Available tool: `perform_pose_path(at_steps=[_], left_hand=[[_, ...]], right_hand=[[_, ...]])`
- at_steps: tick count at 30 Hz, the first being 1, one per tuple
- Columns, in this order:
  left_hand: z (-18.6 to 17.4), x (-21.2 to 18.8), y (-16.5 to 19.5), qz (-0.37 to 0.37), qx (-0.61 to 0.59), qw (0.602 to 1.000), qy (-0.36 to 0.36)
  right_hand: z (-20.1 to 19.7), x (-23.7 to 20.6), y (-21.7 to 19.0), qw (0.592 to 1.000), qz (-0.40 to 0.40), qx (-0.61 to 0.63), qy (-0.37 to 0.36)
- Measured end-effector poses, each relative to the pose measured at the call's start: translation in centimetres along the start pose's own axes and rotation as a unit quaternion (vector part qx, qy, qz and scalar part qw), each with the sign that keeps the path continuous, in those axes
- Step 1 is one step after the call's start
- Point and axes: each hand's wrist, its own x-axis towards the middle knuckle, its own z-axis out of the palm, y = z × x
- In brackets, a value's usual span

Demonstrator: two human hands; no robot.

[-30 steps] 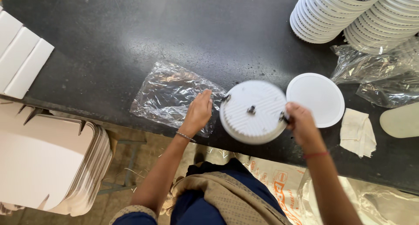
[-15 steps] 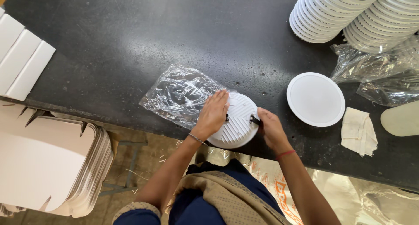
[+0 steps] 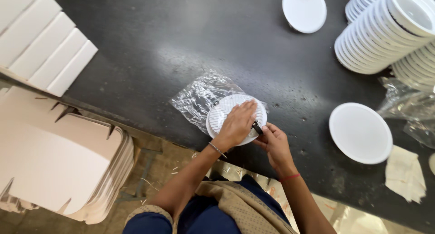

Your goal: The person wipes round white light fixture covers with a cloth, places them into clear plastic bags, and packs the bagged covers into white cardboard boxes, closing the box flaps. They repeat the wipe-bag-box cycle for several covers across the workbench.

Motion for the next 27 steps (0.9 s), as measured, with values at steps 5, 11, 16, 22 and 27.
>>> perform_pose_path(at_steps=[5,11,16,22,27], left_hand=[[-2.8,-0.2,0.4,0.033,-0.025,0.999,0.002],[-5.5,-1.2,1.8,0.052,-0.017,0.998,-0.013],[-9.9,-3.9,-1.0,0.069,0.016,0.996,-0.059],[-12.7,-6.4,-7.8,0.032,0.193,0.980,-0.035],[-9.9,-4.6,-9.6,0.233,0.171,0.954,0.079]], right_hand=[[3.4,3.2,0.4,0.999,-0.023,-0.046,0.014],[5.4,6.9,1.5,0.996,-0.067,0.027,-0.051],[6.9,9.9,2.1,0.998,-0.029,-0.043,-0.021],[6.9,10.8,2.7,0.998,0.034,-0.002,-0.045],[8.0,9.1,1.2,0.997,0.026,0.057,-0.046]])
